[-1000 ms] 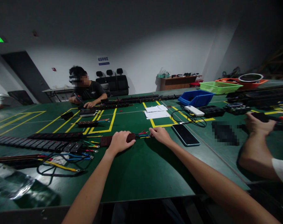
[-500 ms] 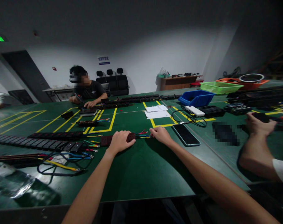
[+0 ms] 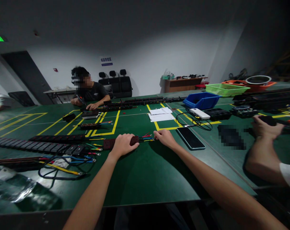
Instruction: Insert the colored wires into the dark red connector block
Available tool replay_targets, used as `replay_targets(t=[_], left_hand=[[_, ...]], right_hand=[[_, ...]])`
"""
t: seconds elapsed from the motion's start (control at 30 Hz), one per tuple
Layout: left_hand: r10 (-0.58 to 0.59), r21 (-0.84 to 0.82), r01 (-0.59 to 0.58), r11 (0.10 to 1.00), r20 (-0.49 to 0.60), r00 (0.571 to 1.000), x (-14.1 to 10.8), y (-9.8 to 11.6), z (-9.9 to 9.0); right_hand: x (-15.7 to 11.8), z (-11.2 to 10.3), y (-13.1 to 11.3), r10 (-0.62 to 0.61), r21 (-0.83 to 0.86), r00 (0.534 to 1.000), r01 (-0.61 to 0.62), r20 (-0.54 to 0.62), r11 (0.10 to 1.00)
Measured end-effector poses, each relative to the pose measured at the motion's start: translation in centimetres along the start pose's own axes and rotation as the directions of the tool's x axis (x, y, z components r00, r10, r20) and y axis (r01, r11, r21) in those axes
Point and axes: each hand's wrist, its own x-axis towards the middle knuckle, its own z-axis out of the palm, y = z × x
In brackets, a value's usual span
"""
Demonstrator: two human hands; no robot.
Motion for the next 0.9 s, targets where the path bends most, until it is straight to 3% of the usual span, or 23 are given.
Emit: replay_targets(t=[0.13,0.3,0.47,0.63,0.8,0.9], left_hand=[[0.001,0.004,-0.001,1.000,-0.002,1.000,0.02,-0.01,0.02],[0.002,0.012,-0.002,1.000,-0.008,1.000,0.04,0.00,0.14],[-0.004,0.018,0.004,1.000,0.000,1.000,0.03,0.02,0.19],[0.001,0.011,-0.001,1.000,-0.005,1.000,0.01,-0.05,0.17],[0.001,0.011,-0.001,1.000,0.004,1.000,0.03,-0.07,0.16],[0.004,0.016,-0.004,1.000,-0.002,1.000,0.02,-0.07,0.18]], right_hand=[[0.00,-0.06,0.14,0.001,-0.048,0.998,0.001,0.060,0.999],[0.04,-0.10,-0.09,0.000,-0.051,1.000,0.000,0.001,0.999],[0.04,-0.13,-0.12,0.006,-0.067,0.998,-0.003,0.056,0.998],[-0.01,-0.05,-0.15,-0.006,-0.054,1.000,0.005,-0.010,0.999],[-0.07,-0.11,-0.22,0.023,-0.058,0.998,-0.020,0.053,0.998],[-0.08,-0.19,-0.29,0.004,-0.046,1.000,-0.003,0.018,0.999]])
